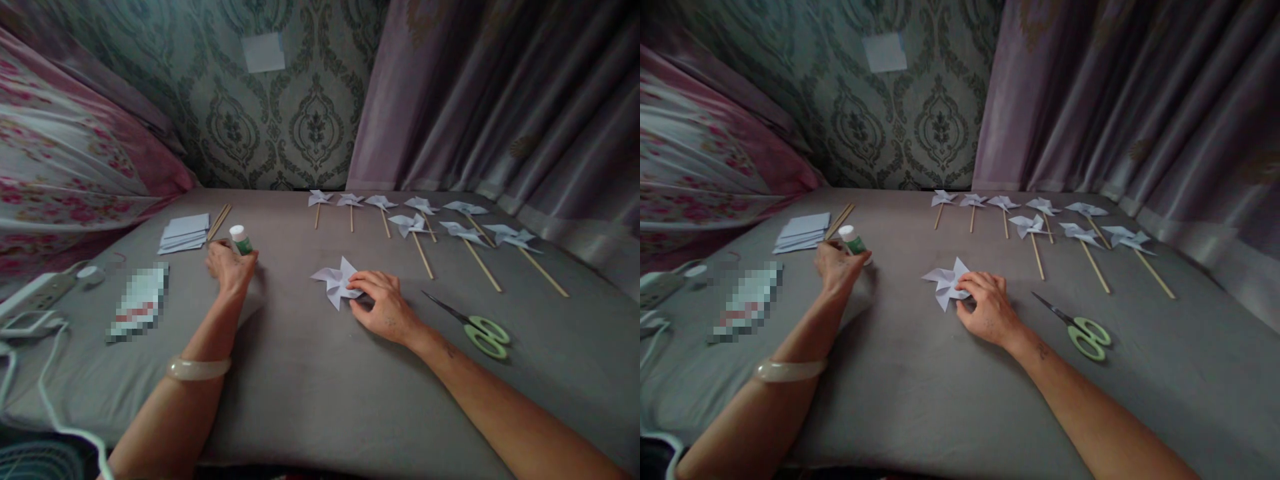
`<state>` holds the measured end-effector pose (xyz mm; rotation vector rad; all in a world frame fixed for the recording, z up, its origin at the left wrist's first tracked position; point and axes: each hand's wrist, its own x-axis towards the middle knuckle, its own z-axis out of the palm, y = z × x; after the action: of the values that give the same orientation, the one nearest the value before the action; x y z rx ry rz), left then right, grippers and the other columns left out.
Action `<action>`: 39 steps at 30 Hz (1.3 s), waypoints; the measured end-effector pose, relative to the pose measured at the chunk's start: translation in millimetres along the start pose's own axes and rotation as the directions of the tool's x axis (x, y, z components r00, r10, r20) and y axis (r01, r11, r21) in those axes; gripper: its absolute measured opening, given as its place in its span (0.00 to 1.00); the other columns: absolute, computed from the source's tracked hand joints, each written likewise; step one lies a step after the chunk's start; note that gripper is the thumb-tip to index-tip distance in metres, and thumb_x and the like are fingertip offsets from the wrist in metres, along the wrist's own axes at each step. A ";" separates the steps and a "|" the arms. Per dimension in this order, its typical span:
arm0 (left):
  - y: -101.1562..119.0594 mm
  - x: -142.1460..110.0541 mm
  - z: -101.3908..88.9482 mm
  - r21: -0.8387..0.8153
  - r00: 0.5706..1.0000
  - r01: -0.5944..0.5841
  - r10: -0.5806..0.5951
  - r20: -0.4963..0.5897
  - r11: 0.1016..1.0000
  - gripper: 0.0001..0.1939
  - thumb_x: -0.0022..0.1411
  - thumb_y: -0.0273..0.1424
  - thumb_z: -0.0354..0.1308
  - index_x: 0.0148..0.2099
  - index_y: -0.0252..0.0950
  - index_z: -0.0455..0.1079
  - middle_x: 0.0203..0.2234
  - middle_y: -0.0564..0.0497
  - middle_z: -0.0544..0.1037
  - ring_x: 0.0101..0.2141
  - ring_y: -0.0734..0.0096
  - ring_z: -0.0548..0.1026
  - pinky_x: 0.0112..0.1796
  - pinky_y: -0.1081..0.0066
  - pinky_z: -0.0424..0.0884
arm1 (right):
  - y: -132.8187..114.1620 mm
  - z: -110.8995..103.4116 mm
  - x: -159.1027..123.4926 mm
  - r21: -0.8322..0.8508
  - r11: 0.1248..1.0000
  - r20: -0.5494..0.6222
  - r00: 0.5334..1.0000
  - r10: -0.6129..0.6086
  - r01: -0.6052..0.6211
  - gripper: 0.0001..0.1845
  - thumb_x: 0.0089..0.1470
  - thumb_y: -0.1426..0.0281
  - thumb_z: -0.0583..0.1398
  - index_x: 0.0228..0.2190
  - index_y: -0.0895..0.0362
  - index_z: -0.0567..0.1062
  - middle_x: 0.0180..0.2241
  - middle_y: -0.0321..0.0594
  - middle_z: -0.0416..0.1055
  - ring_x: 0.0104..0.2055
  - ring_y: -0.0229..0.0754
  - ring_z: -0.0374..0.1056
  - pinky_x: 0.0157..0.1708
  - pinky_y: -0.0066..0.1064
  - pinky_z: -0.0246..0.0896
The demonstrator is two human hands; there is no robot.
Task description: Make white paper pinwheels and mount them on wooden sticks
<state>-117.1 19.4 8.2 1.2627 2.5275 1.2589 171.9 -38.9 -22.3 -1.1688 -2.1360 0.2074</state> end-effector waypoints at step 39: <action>33.9 -101.7 18.0 -0.289 0.131 -0.908 0.859 0.495 0.305 0.12 0.66 0.30 0.49 0.38 0.36 0.74 0.41 0.48 0.79 0.46 0.60 0.68 0.44 0.58 0.56 | -1.5 5.8 2.1 0.045 0.968 0.041 0.968 0.246 -0.248 0.04 0.50 0.68 0.65 0.25 0.53 0.78 0.32 0.37 0.73 0.39 0.42 0.69 0.42 0.37 0.56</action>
<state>-20.7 -27.4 -10.4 2.8462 1.1978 0.5170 166.5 -37.1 -25.1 -1.4099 -1.9988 0.3936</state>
